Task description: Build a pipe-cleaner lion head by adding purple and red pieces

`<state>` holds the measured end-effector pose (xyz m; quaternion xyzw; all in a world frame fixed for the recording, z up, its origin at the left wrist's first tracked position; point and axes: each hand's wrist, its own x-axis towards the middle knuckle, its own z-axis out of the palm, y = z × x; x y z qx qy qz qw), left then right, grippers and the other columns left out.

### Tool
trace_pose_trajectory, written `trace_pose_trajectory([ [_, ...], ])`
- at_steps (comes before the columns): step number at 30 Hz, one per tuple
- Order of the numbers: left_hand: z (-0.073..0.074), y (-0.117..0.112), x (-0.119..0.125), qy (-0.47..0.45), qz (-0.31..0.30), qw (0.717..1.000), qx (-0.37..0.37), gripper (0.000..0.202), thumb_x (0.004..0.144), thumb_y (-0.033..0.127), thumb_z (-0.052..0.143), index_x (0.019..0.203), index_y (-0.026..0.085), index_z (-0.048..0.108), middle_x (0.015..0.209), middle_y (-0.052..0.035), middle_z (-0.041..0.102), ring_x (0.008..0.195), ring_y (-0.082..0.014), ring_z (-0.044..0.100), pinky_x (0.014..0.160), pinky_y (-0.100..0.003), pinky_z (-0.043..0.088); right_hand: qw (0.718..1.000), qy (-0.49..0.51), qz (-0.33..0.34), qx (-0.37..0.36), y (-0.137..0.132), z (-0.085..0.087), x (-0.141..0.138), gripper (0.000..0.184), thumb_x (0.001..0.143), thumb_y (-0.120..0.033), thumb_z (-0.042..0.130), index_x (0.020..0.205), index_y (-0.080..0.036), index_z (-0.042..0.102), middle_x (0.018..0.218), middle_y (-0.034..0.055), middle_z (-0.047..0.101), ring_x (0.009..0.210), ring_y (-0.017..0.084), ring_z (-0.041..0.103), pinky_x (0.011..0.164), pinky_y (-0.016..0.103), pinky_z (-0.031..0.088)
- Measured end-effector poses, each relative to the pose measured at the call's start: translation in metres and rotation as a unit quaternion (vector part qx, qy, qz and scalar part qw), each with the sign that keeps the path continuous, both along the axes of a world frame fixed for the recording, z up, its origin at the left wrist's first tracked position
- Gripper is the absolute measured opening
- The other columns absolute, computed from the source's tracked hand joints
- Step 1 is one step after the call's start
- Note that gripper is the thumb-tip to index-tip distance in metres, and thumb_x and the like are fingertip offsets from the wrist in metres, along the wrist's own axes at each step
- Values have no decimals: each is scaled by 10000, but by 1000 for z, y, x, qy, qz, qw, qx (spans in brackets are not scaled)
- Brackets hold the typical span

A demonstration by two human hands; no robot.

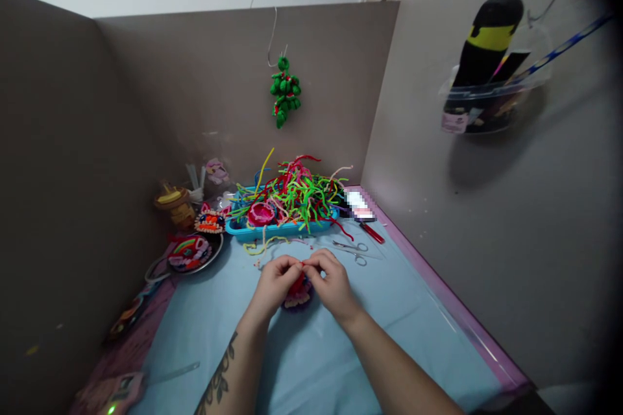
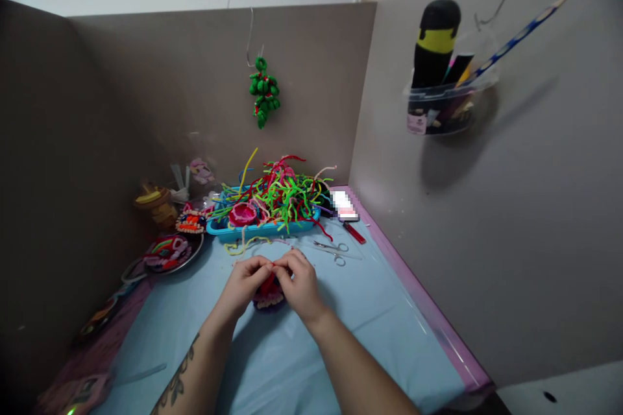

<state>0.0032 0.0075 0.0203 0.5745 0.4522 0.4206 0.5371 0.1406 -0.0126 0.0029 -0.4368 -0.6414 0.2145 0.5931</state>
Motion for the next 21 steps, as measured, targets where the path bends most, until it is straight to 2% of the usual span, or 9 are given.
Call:
trace_pose_trajectory([
  [3,-2,2,1,40,33,998,39,181,738,308,600,666,145,626,565,10,559,514,-106,473,502,-211,375,1000,-12,-25,2,-2,-4,-5,123,833,-154,546,765,-193,641,741,26,566,723,166,545,666,284,429],
  [6,0,2,1,99,54,987,116,163,753,264,578,649,155,639,631,-12,598,601,-134,530,575,-233,408,1000,5,-12,-13,-2,-5,-5,131,828,-148,545,787,-192,662,751,30,582,723,164,558,658,277,436],
  [9,3,0,0,141,54,969,198,164,768,240,566,651,167,653,671,-25,617,663,-151,560,631,-248,420,998,46,-3,-49,1,-2,-2,92,793,-171,602,730,-191,666,710,18,585,688,159,558,624,267,433],
  [11,4,-1,-1,152,46,961,227,165,781,246,561,674,172,664,691,-33,628,688,-158,570,653,-255,423,995,66,-4,-74,3,-1,0,75,763,-182,638,694,-189,667,688,14,591,681,161,563,629,268,432],
  [14,3,0,-2,157,29,965,209,192,797,273,547,692,170,670,711,-43,635,708,-168,576,665,-265,429,993,67,-7,-100,5,0,1,64,738,-176,653,678,-184,675,673,12,597,673,160,565,639,270,428],
  [19,-3,4,-4,137,27,984,107,290,792,356,533,623,149,644,642,-34,614,628,-165,556,592,-261,417,994,46,-11,-100,3,-1,0,117,740,-179,620,624,-177,634,645,3,565,659,154,545,622,263,409],
  [21,-4,6,-6,111,29,990,77,324,795,395,515,658,143,667,653,-36,627,633,-168,563,594,-261,423,991,64,-6,-118,5,-2,1,121,739,-194,614,619,-173,621,641,-1,563,641,147,533,612,258,406],
])
